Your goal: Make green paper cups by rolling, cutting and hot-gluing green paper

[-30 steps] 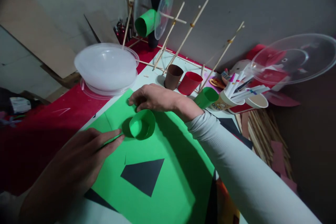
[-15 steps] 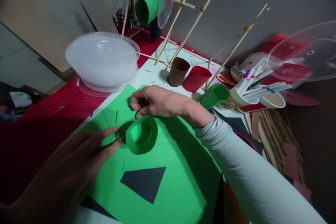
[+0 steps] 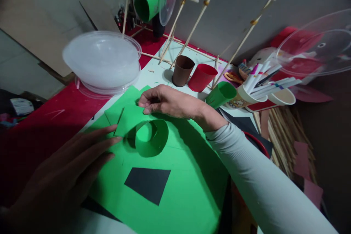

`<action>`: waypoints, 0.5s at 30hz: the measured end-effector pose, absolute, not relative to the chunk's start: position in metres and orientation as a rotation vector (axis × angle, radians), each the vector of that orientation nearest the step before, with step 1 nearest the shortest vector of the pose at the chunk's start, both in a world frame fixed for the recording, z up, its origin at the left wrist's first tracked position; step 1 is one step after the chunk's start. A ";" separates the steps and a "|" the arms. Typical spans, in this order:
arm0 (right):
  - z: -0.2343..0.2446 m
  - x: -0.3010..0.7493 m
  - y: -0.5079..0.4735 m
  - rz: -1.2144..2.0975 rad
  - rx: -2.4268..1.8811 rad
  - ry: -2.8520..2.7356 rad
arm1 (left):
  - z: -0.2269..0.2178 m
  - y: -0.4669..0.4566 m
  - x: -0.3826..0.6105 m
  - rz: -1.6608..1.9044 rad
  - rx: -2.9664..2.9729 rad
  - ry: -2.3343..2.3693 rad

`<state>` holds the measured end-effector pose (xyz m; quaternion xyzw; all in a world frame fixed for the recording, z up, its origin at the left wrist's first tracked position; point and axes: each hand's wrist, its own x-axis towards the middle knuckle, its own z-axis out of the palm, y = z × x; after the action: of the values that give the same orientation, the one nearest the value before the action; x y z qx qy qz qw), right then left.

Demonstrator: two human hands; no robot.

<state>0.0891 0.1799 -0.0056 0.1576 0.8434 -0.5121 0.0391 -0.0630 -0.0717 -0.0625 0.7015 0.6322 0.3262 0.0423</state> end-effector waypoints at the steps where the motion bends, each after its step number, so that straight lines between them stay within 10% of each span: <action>1: -0.007 0.091 0.181 -1.584 0.496 2.587 | -0.060 -0.071 -0.061 1.009 2.103 1.961; 15: -0.016 0.106 0.170 -1.678 0.652 2.772 | -0.042 -0.019 -0.063 1.003 1.245 1.881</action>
<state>0.1061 0.1698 -0.0163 0.1967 0.8359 -0.5059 -0.0817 -0.0633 -0.0188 -0.0422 0.4759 0.7191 0.3836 0.3303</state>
